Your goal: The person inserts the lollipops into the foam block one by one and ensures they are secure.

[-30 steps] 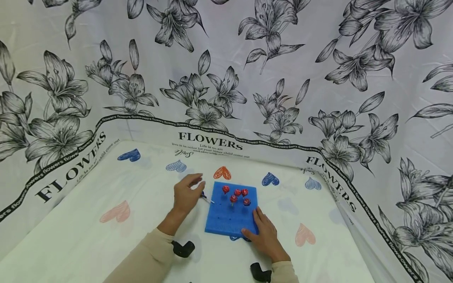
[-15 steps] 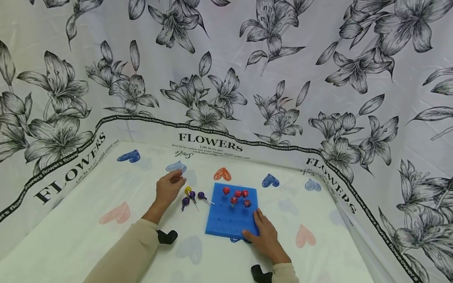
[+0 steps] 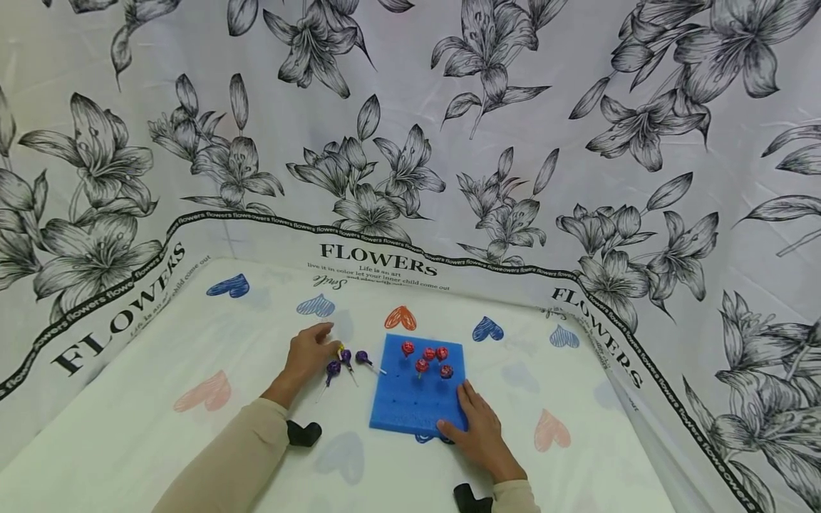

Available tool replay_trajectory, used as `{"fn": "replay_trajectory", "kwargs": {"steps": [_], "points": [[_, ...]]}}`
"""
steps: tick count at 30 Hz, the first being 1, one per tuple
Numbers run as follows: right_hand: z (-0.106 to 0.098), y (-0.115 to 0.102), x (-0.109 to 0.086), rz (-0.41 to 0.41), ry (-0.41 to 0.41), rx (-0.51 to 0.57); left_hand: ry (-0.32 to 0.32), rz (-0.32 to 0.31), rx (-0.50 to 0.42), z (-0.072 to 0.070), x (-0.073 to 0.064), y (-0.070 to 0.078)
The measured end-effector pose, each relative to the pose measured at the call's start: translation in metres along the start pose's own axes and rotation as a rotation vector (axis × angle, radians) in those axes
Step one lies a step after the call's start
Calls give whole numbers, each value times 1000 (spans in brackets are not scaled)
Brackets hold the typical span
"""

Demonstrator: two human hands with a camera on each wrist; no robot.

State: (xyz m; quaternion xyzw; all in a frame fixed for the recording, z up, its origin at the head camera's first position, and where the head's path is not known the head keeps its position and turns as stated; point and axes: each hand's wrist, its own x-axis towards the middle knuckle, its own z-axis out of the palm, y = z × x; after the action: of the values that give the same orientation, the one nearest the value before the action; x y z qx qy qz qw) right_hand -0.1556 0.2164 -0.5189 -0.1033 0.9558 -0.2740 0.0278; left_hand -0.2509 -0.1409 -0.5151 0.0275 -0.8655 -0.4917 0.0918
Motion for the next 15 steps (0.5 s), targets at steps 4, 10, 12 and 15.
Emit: {"fn": "replay_trajectory", "kwargs": {"steps": [4, 10, 12, 15], "points": [[0, 0, -1, -2, -2, 1, -50, -11, 26, -1, 0, -1], [-2, -1, -1, -16, 5, 6, -102, 24, 59, 0, 2, -3], [-2, -1, -2, -12, 6, 10, -97, 37, 60, 0, 2, -3], [0, -1, -2, -7, 4, 14, -53, 48, 46, 0, 0, -2]]}}
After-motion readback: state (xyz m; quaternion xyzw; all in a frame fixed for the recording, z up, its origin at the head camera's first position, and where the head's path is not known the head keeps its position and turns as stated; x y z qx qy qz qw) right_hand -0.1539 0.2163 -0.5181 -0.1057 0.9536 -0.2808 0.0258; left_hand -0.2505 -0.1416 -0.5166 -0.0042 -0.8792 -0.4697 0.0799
